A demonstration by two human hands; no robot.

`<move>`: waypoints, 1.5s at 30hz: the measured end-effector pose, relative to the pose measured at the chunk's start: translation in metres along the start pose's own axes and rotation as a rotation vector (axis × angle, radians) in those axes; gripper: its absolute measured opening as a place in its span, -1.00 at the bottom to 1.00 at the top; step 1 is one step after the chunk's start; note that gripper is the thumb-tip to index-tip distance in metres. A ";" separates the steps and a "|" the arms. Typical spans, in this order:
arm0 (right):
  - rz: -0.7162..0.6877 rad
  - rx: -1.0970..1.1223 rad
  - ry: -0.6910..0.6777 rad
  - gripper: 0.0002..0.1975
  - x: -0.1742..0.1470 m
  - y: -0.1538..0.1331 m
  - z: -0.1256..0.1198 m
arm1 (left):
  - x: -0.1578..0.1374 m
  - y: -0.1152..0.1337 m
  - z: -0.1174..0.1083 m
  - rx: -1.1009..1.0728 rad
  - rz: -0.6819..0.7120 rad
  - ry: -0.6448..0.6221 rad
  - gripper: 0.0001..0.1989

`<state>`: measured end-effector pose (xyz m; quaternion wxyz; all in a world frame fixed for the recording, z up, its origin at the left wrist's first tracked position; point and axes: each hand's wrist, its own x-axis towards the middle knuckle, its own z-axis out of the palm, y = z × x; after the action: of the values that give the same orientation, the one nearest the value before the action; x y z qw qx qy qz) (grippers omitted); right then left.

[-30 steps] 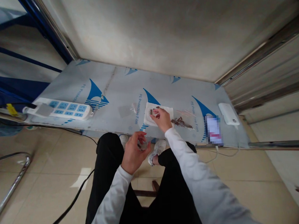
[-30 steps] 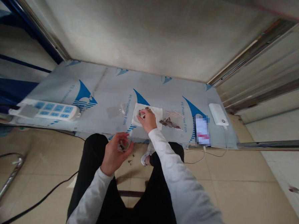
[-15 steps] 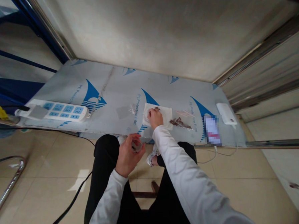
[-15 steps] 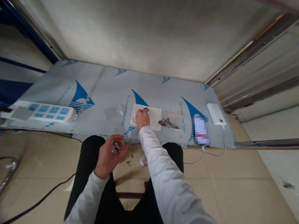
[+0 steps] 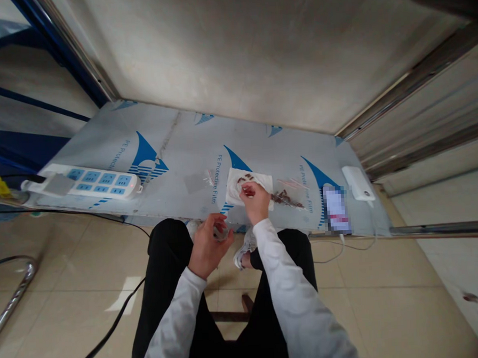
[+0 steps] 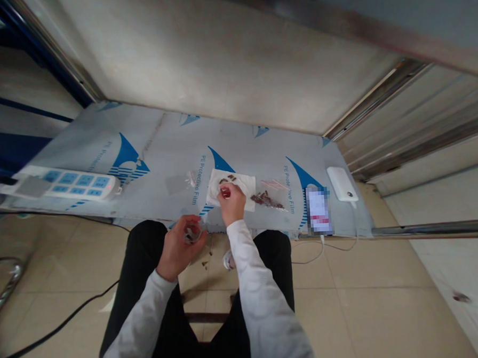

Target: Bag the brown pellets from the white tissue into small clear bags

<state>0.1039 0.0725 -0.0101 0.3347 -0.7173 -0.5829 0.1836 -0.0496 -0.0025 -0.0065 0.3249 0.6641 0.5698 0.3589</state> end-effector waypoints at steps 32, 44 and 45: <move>-0.011 -0.090 -0.172 -0.83 -0.002 -0.011 -0.031 | -0.005 0.022 0.009 -0.020 0.032 0.024 -0.70; 0.200 -0.246 -0.056 -0.80 0.034 0.000 0.011 | -0.003 0.002 -0.011 0.040 -0.012 0.053 -0.71; 0.164 -0.207 -0.054 -0.79 0.024 -0.004 0.002 | -0.002 0.003 -0.011 0.035 -0.006 0.050 -0.71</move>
<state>0.1058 0.0969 -0.0059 0.2269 -0.7881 -0.5468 0.1685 -0.0575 -0.0046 0.0016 0.2998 0.6590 0.5858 0.3643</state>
